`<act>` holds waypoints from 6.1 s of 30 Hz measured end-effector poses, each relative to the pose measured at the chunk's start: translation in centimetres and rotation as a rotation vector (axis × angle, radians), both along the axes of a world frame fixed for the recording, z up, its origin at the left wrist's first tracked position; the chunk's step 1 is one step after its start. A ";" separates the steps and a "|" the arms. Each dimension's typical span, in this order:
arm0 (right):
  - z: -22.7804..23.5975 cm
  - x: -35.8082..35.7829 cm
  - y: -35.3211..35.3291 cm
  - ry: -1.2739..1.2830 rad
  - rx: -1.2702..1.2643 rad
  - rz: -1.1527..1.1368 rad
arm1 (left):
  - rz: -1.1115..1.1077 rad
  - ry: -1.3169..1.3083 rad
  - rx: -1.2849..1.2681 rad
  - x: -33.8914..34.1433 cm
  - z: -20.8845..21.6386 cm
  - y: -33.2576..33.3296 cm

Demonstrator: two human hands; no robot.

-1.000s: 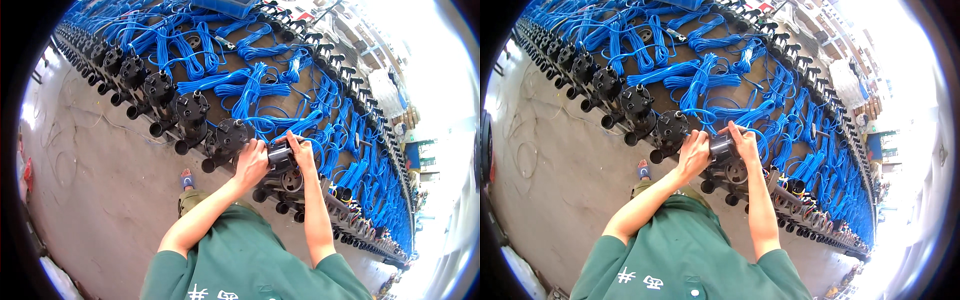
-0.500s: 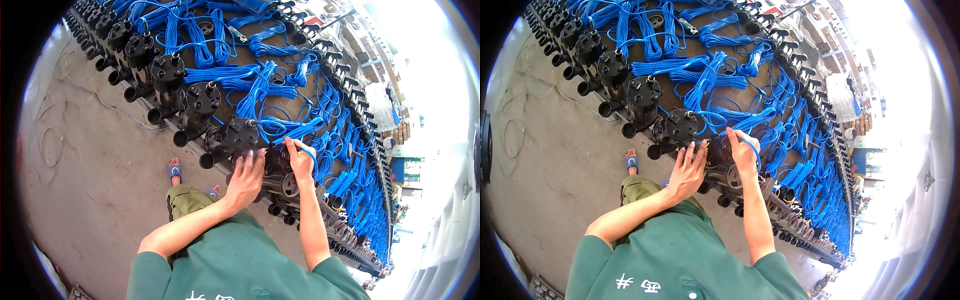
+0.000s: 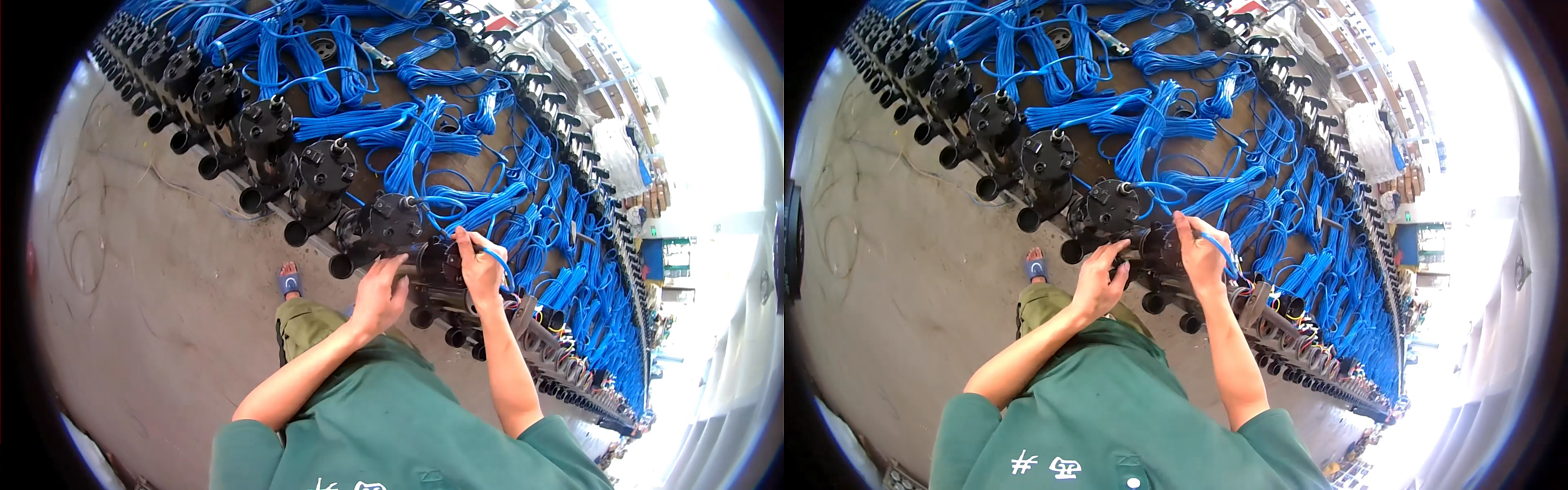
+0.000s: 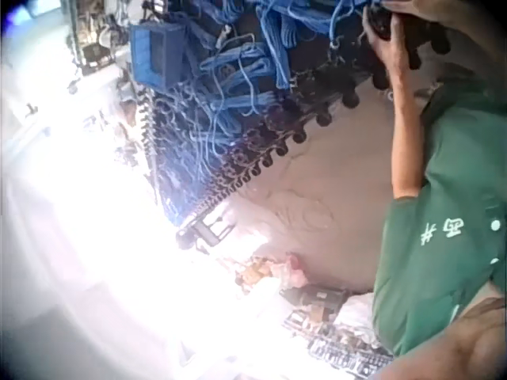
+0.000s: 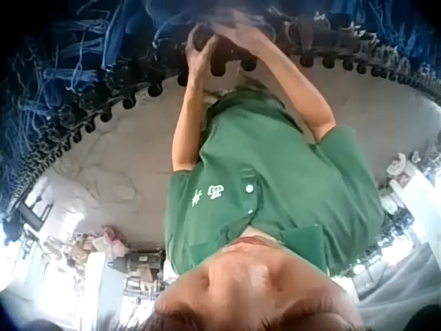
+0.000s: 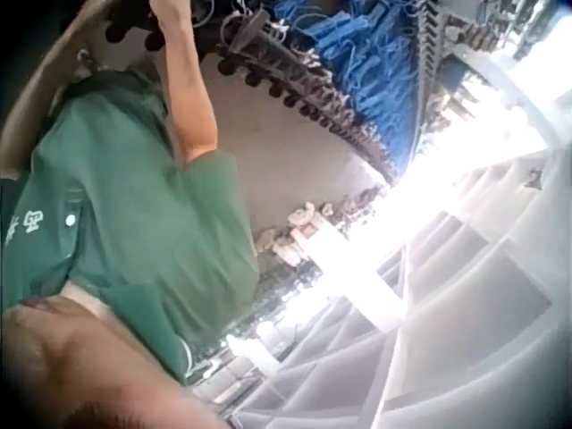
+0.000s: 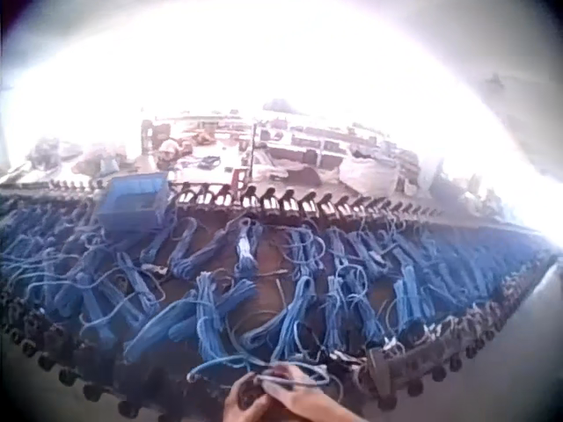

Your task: The person assembles hardware components by using a hammer to tap a metal part into a black cylindrical base and then inserting blue cables into the assembly.

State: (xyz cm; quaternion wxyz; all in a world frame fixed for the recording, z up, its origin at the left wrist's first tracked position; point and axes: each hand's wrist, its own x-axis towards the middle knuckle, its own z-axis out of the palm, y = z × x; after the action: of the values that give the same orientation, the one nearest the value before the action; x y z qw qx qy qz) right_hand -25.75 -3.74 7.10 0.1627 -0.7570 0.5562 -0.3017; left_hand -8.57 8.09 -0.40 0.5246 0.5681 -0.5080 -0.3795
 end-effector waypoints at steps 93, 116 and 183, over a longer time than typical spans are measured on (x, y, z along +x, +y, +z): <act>5.3 1.1 -14.9 0.404 0.714 -0.226 | -0.368 0.248 0.128 -3.5 -0.4 -9.1; 12.0 -6.1 13.0 -0.264 0.399 -0.261 | -0.416 0.235 0.057 -3.2 0.6 -9.3; 9.3 -0.2 16.5 -0.617 0.662 -0.643 | -0.378 -0.043 -0.307 -3.3 -1.0 -8.9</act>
State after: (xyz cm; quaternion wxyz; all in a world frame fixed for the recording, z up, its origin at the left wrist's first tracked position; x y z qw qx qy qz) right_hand -25.91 12.77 16.38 0.4471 -0.3341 0.7508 -0.3532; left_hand -11.88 -0.79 -1.42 0.5135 0.3846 -0.6679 -0.3771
